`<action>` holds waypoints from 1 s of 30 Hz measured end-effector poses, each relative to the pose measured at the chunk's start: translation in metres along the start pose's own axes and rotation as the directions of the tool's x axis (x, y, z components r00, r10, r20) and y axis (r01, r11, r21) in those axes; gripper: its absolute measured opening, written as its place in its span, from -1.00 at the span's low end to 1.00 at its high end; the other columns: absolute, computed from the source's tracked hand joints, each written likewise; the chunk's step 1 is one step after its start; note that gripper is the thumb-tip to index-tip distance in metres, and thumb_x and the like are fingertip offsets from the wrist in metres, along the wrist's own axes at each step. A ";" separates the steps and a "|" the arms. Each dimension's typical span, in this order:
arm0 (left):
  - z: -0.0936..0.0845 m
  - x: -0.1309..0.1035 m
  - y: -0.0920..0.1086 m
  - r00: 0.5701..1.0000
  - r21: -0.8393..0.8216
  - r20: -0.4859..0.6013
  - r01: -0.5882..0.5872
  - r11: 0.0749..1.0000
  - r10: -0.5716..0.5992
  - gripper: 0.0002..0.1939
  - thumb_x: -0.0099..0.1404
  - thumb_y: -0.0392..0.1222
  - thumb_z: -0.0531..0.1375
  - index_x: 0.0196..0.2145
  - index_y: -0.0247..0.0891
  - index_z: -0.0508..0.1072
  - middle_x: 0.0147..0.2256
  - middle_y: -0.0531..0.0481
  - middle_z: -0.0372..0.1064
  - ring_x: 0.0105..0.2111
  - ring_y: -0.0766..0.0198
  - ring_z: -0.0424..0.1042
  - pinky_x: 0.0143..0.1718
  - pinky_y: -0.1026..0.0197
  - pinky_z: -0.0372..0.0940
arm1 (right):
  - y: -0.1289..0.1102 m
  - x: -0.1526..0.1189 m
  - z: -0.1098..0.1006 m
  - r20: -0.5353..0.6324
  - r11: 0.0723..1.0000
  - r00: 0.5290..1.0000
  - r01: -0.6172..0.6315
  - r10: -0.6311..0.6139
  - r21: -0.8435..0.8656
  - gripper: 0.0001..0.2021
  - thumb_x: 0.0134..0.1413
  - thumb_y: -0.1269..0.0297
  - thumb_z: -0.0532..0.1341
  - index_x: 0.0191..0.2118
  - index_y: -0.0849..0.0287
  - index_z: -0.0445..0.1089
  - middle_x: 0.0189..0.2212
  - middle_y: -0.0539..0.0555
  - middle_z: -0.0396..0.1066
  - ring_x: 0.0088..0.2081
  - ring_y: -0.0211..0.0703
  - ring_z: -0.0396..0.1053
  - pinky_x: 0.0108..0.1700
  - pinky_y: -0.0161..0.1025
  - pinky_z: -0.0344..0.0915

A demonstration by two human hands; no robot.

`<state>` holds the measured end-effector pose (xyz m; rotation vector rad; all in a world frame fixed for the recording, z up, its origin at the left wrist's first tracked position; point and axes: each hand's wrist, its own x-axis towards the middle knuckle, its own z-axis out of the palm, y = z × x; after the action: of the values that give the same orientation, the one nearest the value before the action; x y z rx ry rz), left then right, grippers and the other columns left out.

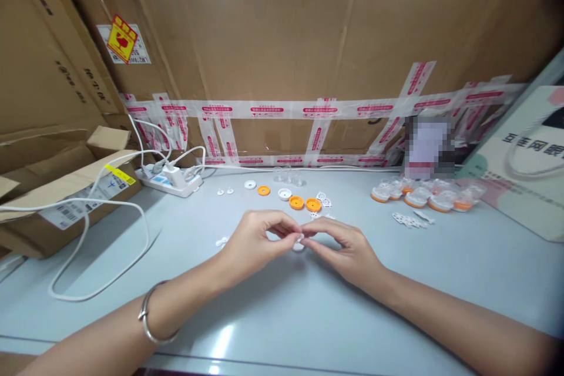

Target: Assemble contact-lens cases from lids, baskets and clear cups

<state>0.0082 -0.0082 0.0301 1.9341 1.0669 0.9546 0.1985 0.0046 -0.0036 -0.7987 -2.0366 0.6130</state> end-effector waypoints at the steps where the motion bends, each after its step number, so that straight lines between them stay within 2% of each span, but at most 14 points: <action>1: 0.005 -0.001 0.000 1.000 -0.044 -0.020 0.007 0.999 -0.008 -0.90 0.16 -0.27 0.15 -0.38 -0.31 0.46 -0.42 0.01 0.47 -0.40 0.33 0.45 -0.37 0.34 0.34 | 0.000 0.000 0.001 -0.002 1.000 1.000 0.012 -0.012 0.020 -0.86 0.07 0.31 0.17 -0.25 0.08 0.43 -0.35 0.03 0.49 -0.31 -0.20 0.43 -0.21 -0.25 0.35; 4: 0.011 -0.003 -0.004 0.997 -0.118 -0.062 0.027 0.993 -0.035 -0.92 0.17 -0.25 0.17 -0.38 -0.31 0.43 -0.42 0.00 0.46 -0.40 0.32 0.46 -0.34 0.31 0.36 | 0.001 0.000 0.001 -0.026 0.997 0.999 0.039 -0.037 0.067 -0.84 0.06 0.35 0.16 -0.25 0.07 0.46 -0.39 0.02 0.49 -0.35 -0.22 0.43 -0.25 -0.26 0.35; 7: 0.013 -0.003 -0.008 0.997 -0.124 -0.080 0.011 0.992 -0.021 -0.92 0.17 -0.25 0.17 -0.38 -0.31 0.42 -0.41 0.01 0.45 -0.39 0.33 0.46 -0.33 0.31 0.36 | 0.002 0.000 0.001 -0.021 0.994 0.999 0.036 -0.034 0.107 -0.83 0.03 0.37 0.18 -0.23 0.07 0.46 -0.41 0.01 0.49 -0.36 -0.23 0.43 -0.26 -0.28 0.35; 11: 0.012 -0.001 -0.011 0.999 -0.099 -0.044 -0.010 0.995 0.006 -0.91 0.20 -0.23 0.15 -0.36 -0.29 0.40 -0.40 0.01 0.44 -0.38 0.33 0.45 -0.31 0.30 0.35 | 0.004 0.001 0.000 -0.006 0.994 1.000 -0.022 0.022 0.104 -0.86 0.03 0.37 0.18 -0.27 0.09 0.46 -0.39 0.02 0.49 -0.35 -0.23 0.44 -0.25 -0.29 0.34; 13: 0.009 0.000 -0.014 0.999 0.002 -0.020 -0.036 0.999 0.036 -0.87 0.19 -0.19 0.16 -0.30 -0.27 0.38 -0.35 0.01 0.42 -0.33 0.30 0.43 -0.27 0.27 0.33 | 0.007 0.003 -0.002 -0.009 0.996 0.998 -0.063 0.064 0.065 -0.87 0.04 0.36 0.16 -0.29 0.11 0.45 -0.38 0.02 0.49 -0.33 -0.23 0.43 -0.24 -0.29 0.34; 15: 0.006 0.002 -0.019 0.997 0.206 -0.015 -0.070 0.976 0.075 -0.76 0.15 -0.12 0.20 -0.23 -0.24 0.37 -0.28 -0.02 0.38 -0.24 0.22 0.37 -0.20 0.19 0.29 | 0.012 0.004 -0.005 0.026 0.998 0.998 -0.059 0.059 0.009 -0.88 0.05 0.37 0.15 -0.30 0.13 0.44 -0.37 0.03 0.48 -0.31 -0.22 0.42 -0.23 -0.29 0.33; 17: 0.004 0.003 -0.026 0.996 0.403 0.012 -0.082 0.912 0.085 -0.65 0.09 -0.01 0.23 -0.20 -0.24 0.37 -0.25 -0.05 0.35 -0.19 0.14 0.32 -0.17 0.12 0.24 | 0.018 0.005 -0.009 0.103 0.998 0.995 0.006 0.000 -0.059 -0.88 0.06 0.38 0.14 -0.31 0.14 0.43 -0.37 0.04 0.46 -0.32 -0.22 0.40 -0.25 -0.28 0.32; 19: 0.004 0.005 -0.031 0.995 0.494 0.074 -0.092 0.864 0.064 -0.57 0.04 0.08 0.24 -0.21 -0.25 0.38 -0.26 -0.06 0.33 -0.21 0.11 0.30 -0.19 0.10 0.22 | 0.023 0.006 -0.011 0.182 0.986 0.981 0.097 -0.071 -0.138 -0.88 0.06 0.40 0.13 -0.33 0.16 0.42 -0.40 0.06 0.44 -0.33 -0.21 0.38 -0.28 -0.27 0.30; 24: 0.009 0.008 -0.039 0.988 0.493 0.137 -0.125 0.861 0.065 -0.67 0.10 0.05 0.21 -0.25 -0.22 0.40 -0.29 -0.03 0.30 -0.26 0.17 0.29 -0.21 0.16 0.20 | 0.028 0.007 -0.012 0.255 0.899 0.936 0.317 -0.243 -0.304 -0.87 0.07 0.45 0.12 -0.30 0.15 0.40 -0.40 0.06 0.44 -0.31 -0.18 0.34 -0.22 -0.18 0.24; 30: 0.009 0.009 -0.041 0.987 0.452 0.150 -0.117 0.885 0.054 -0.73 0.12 -0.02 0.21 -0.26 -0.19 0.40 -0.28 0.00 0.30 -0.25 0.20 0.29 -0.18 0.17 0.18 | 0.029 0.007 -0.011 0.293 0.818 0.900 0.421 -0.322 -0.393 -0.85 0.11 0.42 0.10 -0.25 0.15 0.40 -0.38 0.06 0.44 -0.30 -0.20 0.32 -0.21 -0.19 0.22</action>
<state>0.0048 0.0135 -0.0065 2.4108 1.2170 0.6395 0.2134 0.0302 -0.0134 -0.5692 -2.4962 -0.0083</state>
